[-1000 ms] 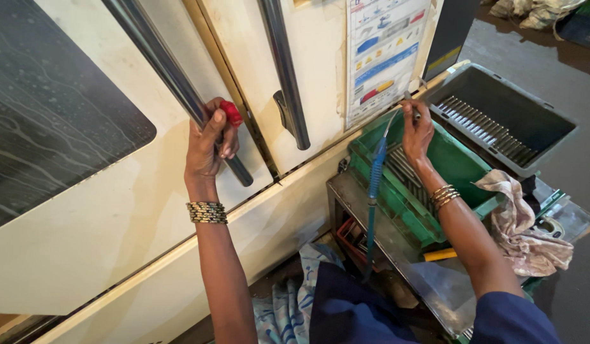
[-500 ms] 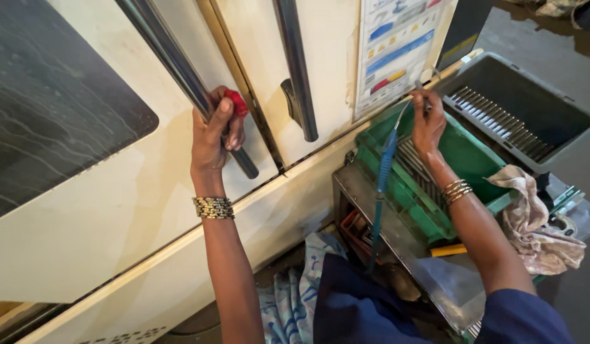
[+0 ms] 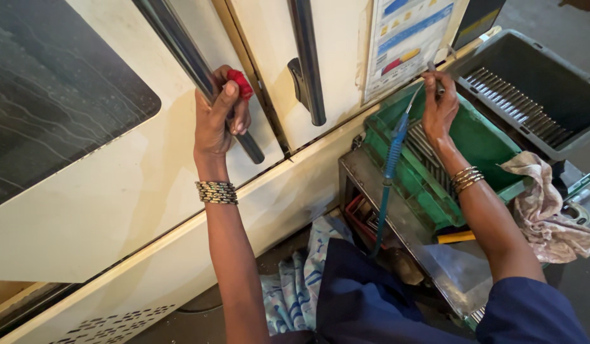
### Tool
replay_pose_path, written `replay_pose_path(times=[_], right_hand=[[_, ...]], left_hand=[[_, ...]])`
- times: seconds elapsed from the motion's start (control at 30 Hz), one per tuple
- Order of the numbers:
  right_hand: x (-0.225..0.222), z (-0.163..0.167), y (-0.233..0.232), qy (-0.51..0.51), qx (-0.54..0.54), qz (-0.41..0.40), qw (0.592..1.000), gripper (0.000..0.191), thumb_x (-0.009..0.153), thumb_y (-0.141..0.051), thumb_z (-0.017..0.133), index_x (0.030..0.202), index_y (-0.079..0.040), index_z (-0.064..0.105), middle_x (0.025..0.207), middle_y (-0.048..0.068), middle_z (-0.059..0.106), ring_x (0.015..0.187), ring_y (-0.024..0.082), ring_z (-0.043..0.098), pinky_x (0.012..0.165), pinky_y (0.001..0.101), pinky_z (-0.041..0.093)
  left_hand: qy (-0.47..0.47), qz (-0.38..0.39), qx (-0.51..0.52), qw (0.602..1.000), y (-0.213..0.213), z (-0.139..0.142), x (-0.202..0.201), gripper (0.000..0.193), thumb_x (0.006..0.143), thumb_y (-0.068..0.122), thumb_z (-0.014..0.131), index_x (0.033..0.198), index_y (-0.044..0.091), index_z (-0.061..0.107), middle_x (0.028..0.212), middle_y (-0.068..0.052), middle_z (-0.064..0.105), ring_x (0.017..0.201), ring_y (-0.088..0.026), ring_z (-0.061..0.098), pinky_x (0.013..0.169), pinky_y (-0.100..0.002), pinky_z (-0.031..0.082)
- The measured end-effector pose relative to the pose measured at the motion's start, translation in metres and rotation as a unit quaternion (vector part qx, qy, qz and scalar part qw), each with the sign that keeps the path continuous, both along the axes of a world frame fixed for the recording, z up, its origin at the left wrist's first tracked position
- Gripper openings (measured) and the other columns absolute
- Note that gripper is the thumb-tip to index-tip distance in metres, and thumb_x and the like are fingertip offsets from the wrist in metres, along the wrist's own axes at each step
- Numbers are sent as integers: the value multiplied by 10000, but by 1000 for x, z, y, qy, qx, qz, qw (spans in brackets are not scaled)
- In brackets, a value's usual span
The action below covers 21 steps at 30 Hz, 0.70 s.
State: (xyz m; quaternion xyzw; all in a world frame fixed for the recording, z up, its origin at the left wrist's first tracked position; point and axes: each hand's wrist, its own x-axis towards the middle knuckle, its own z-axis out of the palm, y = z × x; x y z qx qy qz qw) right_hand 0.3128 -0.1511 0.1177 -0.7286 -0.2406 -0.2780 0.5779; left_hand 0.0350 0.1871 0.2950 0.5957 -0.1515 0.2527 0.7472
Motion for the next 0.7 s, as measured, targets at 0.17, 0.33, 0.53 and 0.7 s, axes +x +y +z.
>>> replay_pose_path(times=[0.17,0.33,0.53,0.7], right_hand=[[2,-5,0,-4,-7,-14,1000,336,1149,-353,592,1192,-32,682,1094,122,717,995,245,682,887,382,538],[1,-8,0,4,0,-24,1000,354,1144,-374,590,1196,-37,685,1083,117,718,968,243,663,854,374,523],[-1,-11,1,-7,-3,-25,1000,351,1156,-376,587,1182,-37,674,1078,119,709,956,235,659,837,365,522],[0,-14,2,8,-6,-27,1000,348,1150,-372,584,1182,-39,679,1040,116,695,906,235,629,816,361,505]], left_hand=[[1,-17,-13,1000,1,-1,0,399,1020,331,746,1005,-4,531,697,-32,527,433,-71,405,417,-232,369],[5,1,-11,1000,1,0,-2,388,1010,332,744,1004,10,527,717,-38,541,439,-76,416,413,-229,365],[-6,7,7,1000,1,-3,-4,388,1033,353,732,967,20,547,585,-8,475,413,-74,402,413,-228,362],[-1,8,8,1000,2,-3,-4,390,1024,358,737,973,23,545,599,-11,482,419,-75,406,413,-224,359]])
